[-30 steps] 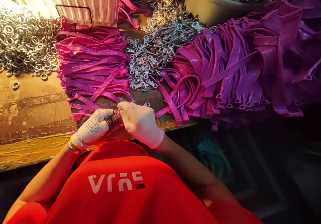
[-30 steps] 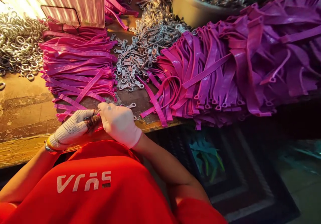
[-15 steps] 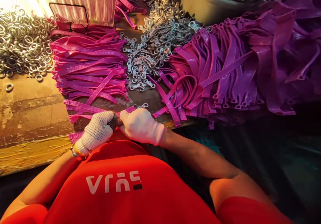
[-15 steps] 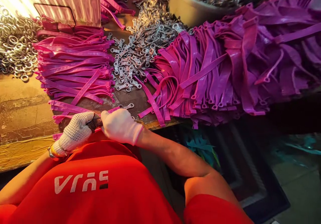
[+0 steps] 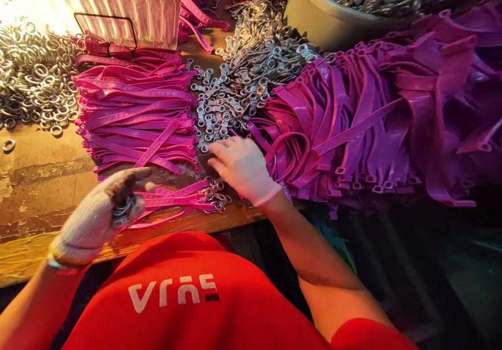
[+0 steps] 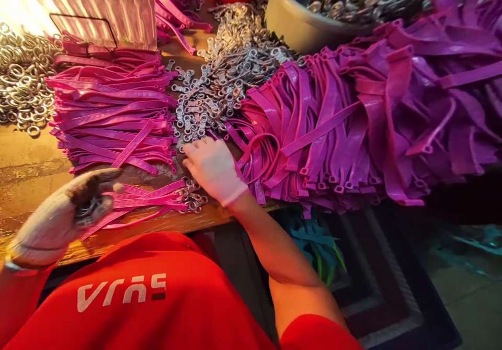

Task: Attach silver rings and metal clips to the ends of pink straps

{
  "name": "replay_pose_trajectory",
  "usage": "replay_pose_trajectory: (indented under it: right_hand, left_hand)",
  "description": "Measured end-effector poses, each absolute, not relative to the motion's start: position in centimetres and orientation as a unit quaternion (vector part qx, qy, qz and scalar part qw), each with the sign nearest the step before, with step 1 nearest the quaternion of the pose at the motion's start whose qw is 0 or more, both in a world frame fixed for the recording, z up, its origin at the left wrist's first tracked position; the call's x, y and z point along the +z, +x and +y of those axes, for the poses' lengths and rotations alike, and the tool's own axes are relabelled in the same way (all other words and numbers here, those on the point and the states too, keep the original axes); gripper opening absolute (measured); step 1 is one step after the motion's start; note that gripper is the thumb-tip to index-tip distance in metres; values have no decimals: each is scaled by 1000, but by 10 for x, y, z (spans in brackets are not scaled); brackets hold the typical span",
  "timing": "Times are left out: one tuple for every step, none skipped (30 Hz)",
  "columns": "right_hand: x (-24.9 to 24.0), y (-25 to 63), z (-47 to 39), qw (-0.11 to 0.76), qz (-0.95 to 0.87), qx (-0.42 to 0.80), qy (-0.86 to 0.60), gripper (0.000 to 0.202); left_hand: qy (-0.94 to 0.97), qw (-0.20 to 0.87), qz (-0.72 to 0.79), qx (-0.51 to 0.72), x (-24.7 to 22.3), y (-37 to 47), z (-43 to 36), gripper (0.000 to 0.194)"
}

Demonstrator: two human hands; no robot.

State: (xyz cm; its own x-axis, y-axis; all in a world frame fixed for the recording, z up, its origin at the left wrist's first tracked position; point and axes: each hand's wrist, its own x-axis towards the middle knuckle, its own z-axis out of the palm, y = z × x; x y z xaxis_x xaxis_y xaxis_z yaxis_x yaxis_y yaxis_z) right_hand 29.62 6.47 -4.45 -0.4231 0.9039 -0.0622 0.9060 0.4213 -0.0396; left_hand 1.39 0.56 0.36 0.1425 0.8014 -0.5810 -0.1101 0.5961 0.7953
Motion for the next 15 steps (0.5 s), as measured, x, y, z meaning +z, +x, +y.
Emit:
replay_pose_trajectory:
  right_hand:
    - [-52, 294, 75, 21, 840, -13, 542, 23]
    - [-60, 291, 83, 31, 840, 2, 541, 26]
    - [-67, 287, 90, 44, 842, 12, 537, 29]
    - [-72, 285, 94, 54, 844, 18, 533, 33]
    - [-75, 283, 97, 60, 843, 20, 533, 35]
    - [-77, 282, 97, 61, 840, 19, 539, 35]
    - [-76, 283, 95, 55, 833, 13, 550, 33]
    - [-74, 284, 91, 37, 823, 3, 567, 32]
    - [-70, 285, 85, 5, 813, -18, 582, 31]
    - [-65, 285, 78, -42, 805, -50, 589, 31]
    - [-59, 284, 69, -102, 800, -97, 583, 31]
    - [-53, 280, 60, -166, 795, -156, 562, 32]
    - [-48, 275, 51, -223, 789, -221, 529, 32]
    - [-43, 268, 42, -267, 778, -286, 491, 32]
    - [-39, 260, 35, -297, 764, -345, 458, 31]
  left_hand:
    - [244, 745, 526, 331, 0, 23, 8, 43]
    - [196, 787, 487, 325, -4, 31, 12, 47]
    - [162, 819, 452, 315, -8, 38, 15, 50]
    - [141, 842, 422, 307, -11, 42, 18, 52]
    - [132, 854, 401, 304, -13, 45, 20, 52]
    - [132, 858, 390, 308, -14, 46, 21, 50]
    - [139, 857, 385, 314, -15, 46, 21, 46]
    - [151, 853, 386, 317, -15, 45, 20, 43]
    - [168, 849, 387, 318, -16, 44, 19, 41]
    - [185, 845, 388, 318, -16, 43, 17, 41]
    - [202, 843, 386, 315, -17, 43, 16, 42]
    - [218, 842, 382, 311, -18, 43, 14, 43]
    - [231, 842, 378, 307, -20, 45, 12, 44]
    - [243, 841, 376, 305, -22, 46, 10, 45]
    - [254, 837, 377, 304, -25, 49, 8, 44]
